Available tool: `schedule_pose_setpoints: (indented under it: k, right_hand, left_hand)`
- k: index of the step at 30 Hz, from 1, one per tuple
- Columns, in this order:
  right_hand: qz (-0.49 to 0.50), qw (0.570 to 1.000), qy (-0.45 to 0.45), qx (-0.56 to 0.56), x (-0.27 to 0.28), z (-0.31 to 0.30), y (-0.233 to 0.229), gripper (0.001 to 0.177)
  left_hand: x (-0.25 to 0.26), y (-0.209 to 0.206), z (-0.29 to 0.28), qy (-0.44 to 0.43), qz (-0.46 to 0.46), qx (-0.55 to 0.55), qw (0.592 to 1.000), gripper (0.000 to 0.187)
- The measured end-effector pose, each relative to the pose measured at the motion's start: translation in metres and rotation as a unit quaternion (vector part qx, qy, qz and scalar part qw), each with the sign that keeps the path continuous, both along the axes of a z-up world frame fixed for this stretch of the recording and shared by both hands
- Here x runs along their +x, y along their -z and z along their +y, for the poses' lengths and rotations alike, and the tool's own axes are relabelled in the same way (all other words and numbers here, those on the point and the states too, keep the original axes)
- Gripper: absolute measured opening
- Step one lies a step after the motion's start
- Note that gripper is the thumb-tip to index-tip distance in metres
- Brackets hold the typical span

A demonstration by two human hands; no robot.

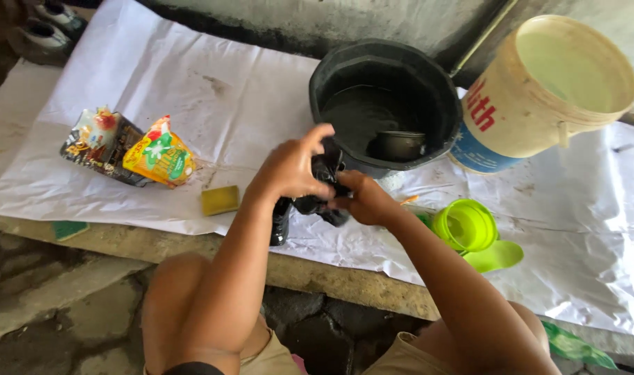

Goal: Scrubbing and rinsing a black shoe with water and detergent in a washing area.

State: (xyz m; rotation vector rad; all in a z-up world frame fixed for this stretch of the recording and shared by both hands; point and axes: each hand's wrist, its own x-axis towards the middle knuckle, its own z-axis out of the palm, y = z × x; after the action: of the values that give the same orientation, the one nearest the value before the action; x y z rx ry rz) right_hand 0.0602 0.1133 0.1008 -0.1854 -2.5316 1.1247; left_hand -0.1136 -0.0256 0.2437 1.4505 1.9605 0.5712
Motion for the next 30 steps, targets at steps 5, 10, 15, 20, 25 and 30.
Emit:
schedule_pose_setpoints:
  k: [5, 10, 15, 20, 25, 30]
  right_hand:
    - [0.014, 0.925, 0.169, -0.339, 0.017, 0.016, -0.023, 0.03]
    - [0.245, 0.848, 0.073, -0.465, 0.028, 0.017, -0.014, 0.033]
    - [0.287, 0.805, 0.058, -0.516, 0.042, 0.01, -0.004, 0.03]
    - [0.044, 0.91, 0.074, -0.405, 0.069, 0.034, 0.018, 0.046]
    - [0.037, 0.875, 0.185, -0.446, 0.062, 0.025, 0.049, 0.03]
    - [0.006, 0.804, 0.209, -0.556, 0.02, -0.014, 0.055, 0.026]
  left_hand:
    - [-0.017, 0.047, 0.007, -0.254, -0.341, 0.331, 0.842, 0.091]
    - [0.015, 0.138, 0.024, -0.108, -0.41, 0.245, 0.872, 0.101]
    - [0.045, 0.096, 0.029, -0.105, -0.349, 0.166, 0.916, 0.097]
    - [0.041, 0.061, 0.035, -0.097, -0.098, 0.046, 0.989, 0.107]
    - [0.024, 0.043, 0.065, -0.098, 0.056, -0.006, 0.994, 0.085]
    - [0.007, 0.036, 0.053, -0.061, 0.158, -0.058, 0.984, 0.086]
